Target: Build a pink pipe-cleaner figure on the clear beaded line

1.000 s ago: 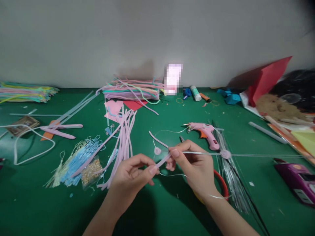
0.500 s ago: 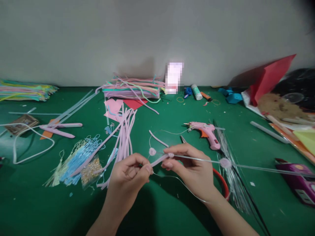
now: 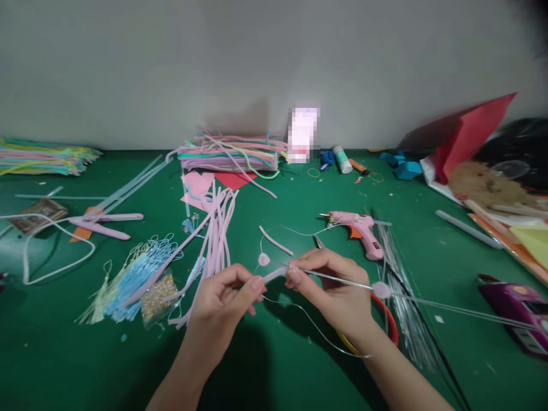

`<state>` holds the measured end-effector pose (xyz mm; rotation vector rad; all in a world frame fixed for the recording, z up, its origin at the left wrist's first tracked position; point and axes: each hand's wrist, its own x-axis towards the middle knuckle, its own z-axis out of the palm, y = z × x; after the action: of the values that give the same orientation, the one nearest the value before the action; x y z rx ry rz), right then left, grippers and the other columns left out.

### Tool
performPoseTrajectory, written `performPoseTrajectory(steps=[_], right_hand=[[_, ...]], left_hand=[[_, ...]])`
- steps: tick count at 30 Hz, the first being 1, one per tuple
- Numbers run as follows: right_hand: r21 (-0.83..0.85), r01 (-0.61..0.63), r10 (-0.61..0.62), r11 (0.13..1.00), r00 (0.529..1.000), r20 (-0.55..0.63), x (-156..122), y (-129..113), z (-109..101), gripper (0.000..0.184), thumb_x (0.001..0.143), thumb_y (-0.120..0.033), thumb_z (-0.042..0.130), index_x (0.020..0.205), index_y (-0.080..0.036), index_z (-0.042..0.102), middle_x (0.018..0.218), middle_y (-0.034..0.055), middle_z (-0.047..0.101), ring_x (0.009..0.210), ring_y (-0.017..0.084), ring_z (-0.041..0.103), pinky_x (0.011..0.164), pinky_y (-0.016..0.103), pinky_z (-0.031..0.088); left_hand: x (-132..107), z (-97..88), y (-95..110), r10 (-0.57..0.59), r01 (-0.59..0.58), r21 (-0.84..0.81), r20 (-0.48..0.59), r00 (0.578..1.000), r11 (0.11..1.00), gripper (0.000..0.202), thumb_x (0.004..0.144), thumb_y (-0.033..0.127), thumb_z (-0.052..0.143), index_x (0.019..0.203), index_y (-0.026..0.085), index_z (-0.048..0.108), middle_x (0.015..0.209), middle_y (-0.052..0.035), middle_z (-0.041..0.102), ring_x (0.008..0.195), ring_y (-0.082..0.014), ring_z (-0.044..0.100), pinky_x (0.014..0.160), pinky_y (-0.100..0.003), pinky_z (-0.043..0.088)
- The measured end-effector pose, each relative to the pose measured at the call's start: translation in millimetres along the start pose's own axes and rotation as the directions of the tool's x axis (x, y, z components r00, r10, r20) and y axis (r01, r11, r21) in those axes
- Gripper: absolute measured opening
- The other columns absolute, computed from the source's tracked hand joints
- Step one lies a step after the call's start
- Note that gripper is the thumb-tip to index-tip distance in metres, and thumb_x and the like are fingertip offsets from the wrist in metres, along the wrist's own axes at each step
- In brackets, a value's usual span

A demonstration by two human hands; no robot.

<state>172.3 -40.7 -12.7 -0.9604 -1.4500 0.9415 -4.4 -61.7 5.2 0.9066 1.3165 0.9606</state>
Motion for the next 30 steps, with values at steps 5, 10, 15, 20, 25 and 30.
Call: performPoseTrajectory(steps=[5,10,15,20,25,30], right_hand=[[-0.061,0.020,-0.020,0.998,1.000,0.004,0,0,2,0.008,0.076,-0.015,0.070,0.074,-0.020,0.064,0.068,0.0005,0.069,0.057,0.013,0.065,0.051,0.024,0.054],[-0.168,0.088,-0.113,0.982,0.983,-0.145,0,8,7,0.009,0.078,-0.013,0.067,0.079,-0.021,0.063,0.071,0.0001,0.069,0.060,0.012,0.064,0.056,0.025,0.054],[-0.574,0.241,-0.376,0.783,0.917,-0.129,5,15,7,0.015,0.080,-0.009,0.064,0.089,-0.021,0.061,0.077,0.0022,0.070,0.063,0.012,0.062,0.060,0.025,0.051],[-0.822,0.366,-0.467,0.437,0.873,0.141,8,11,7,0.013,0.085,-0.009,0.059,0.093,-0.018,0.060,0.080,0.0065,0.071,0.070,0.017,0.064,0.064,0.027,0.050],[-0.812,0.322,-0.358,0.487,0.921,0.151,5,9,10,0.020,0.088,-0.007,0.051,0.101,-0.017,0.062,0.093,0.0080,0.070,0.081,0.019,0.064,0.071,0.029,0.051],[-0.642,0.033,-0.158,0.766,0.978,-0.138,10,15,4,0.014,0.087,-0.019,0.055,0.101,-0.020,0.061,0.092,0.0067,0.068,0.081,0.019,0.062,0.068,0.031,0.050]], left_hand=[[2,-2.4,-2,-0.029,0.030,-0.118,0.013,0.999,0.993,0.024,0.075,0.032,0.073,0.060,0.016,0.064,0.056,0.0014,0.058,0.050,-0.0082,0.051,0.050,-0.019,0.041],[12,0.5,-10,-0.025,0.053,-0.276,0.104,0.994,0.960,0.045,0.081,0.058,0.059,0.090,0.015,0.069,0.086,-0.0077,0.067,0.070,-0.0162,0.060,0.051,-0.023,0.047],[18,4.8,-20,0.001,-0.004,-0.156,-0.018,1.000,0.988,0.051,0.083,0.058,0.055,0.111,0.016,0.061,0.110,-0.0126,0.063,0.088,-0.0218,0.064,0.062,-0.028,0.052],[9,15.7,-20,0.024,0.007,-0.121,0.251,0.968,0.993,0.060,0.078,0.048,0.068,0.128,0.021,0.051,0.131,-0.0132,0.055,0.104,-0.0235,0.062,0.083,-0.031,0.050],[11,30.2,-17,-0.046,0.104,-0.170,0.315,0.948,0.980,0.064,0.075,0.043,0.073,0.127,0.014,0.050,0.117,-0.0146,0.063,0.085,-0.0192,0.067,0.075,-0.030,0.052],[19,24.6,-12,-0.117,0.168,-0.188,0.253,0.960,0.968,0.036,0.086,0.033,0.062,0.116,0.014,0.057,0.090,-0.0070,0.068,0.068,-0.0161,0.069,0.064,-0.027,0.054]])
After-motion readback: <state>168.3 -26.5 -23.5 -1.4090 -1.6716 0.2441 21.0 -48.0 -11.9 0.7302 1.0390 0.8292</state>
